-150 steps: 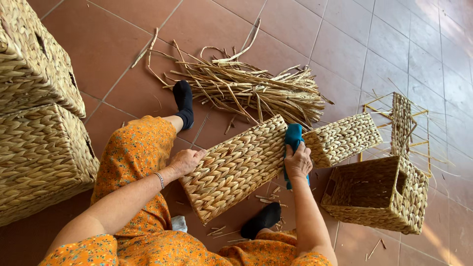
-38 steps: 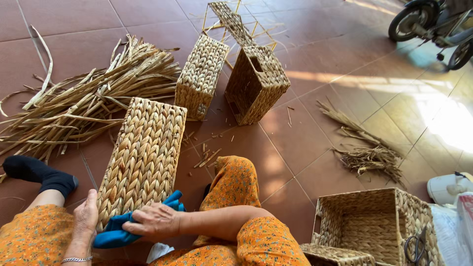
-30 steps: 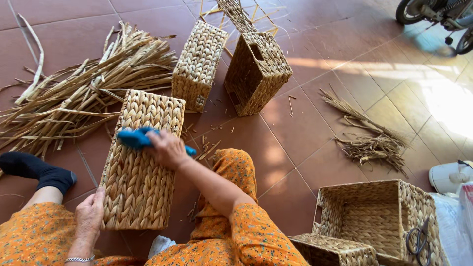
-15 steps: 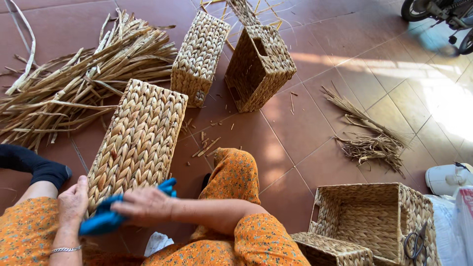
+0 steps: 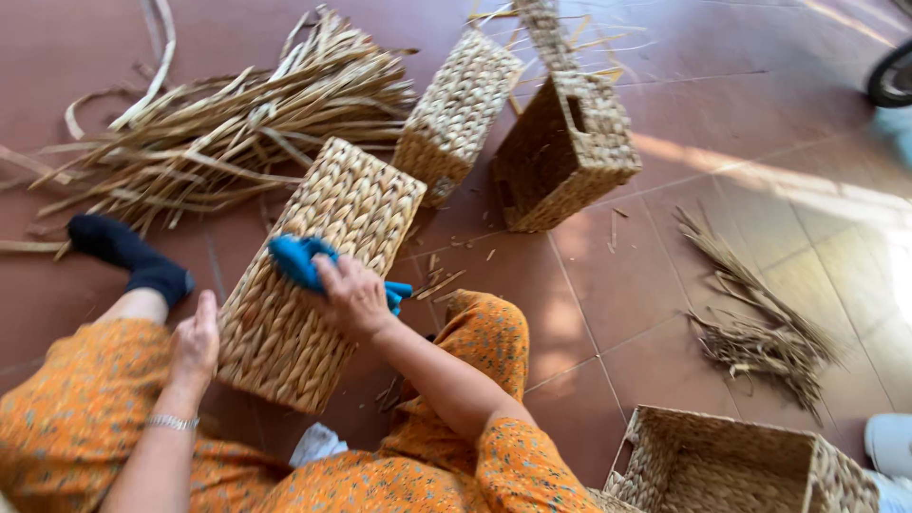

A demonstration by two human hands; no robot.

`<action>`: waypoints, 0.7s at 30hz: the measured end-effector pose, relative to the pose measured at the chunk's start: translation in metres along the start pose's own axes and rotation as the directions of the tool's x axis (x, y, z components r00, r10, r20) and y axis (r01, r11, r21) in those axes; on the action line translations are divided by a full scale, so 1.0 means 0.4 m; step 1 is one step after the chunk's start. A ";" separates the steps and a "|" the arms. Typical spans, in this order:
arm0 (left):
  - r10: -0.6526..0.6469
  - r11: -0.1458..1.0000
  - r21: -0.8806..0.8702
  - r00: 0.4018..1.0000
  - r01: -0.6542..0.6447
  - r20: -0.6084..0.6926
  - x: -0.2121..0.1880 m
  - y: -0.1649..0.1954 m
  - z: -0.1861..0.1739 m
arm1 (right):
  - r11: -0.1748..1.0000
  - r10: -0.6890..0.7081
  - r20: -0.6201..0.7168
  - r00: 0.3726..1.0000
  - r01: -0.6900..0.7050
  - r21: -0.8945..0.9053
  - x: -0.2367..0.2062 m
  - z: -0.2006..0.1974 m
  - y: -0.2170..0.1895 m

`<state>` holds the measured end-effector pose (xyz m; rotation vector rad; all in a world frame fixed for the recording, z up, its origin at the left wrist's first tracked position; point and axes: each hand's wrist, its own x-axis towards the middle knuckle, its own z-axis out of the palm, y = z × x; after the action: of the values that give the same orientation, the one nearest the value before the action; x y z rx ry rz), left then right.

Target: The person sits on the floor and wipes woven water-hyacinth storage baskets one at a time with a blue cloth, turning each basket to wipe its sides and edges, then sets it aside and picks up the next basket.

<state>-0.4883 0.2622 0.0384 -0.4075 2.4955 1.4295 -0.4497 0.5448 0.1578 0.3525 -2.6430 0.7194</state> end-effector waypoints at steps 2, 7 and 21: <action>-0.050 0.990 -0.130 0.998 0.046 -0.026 0.023 -0.018 0.009 | 0.978 -0.206 0.167 0.964 0.199 0.058 -0.069 0.006 -0.091; -0.095 0.994 0.054 0.995 0.095 0.010 0.037 0.010 0.022 | 0.973 -0.231 0.233 0.945 0.228 0.037 -0.064 0.036 -0.096; 0.062 0.985 0.157 0.998 -0.065 0.021 0.068 0.116 0.004 | 0.995 0.030 0.237 0.971 -0.007 -0.098 0.133 0.047 0.074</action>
<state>-0.5298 0.2826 0.0657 -0.2873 2.6066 1.2395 -0.5127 0.5521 0.1523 0.4107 -2.8982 0.5838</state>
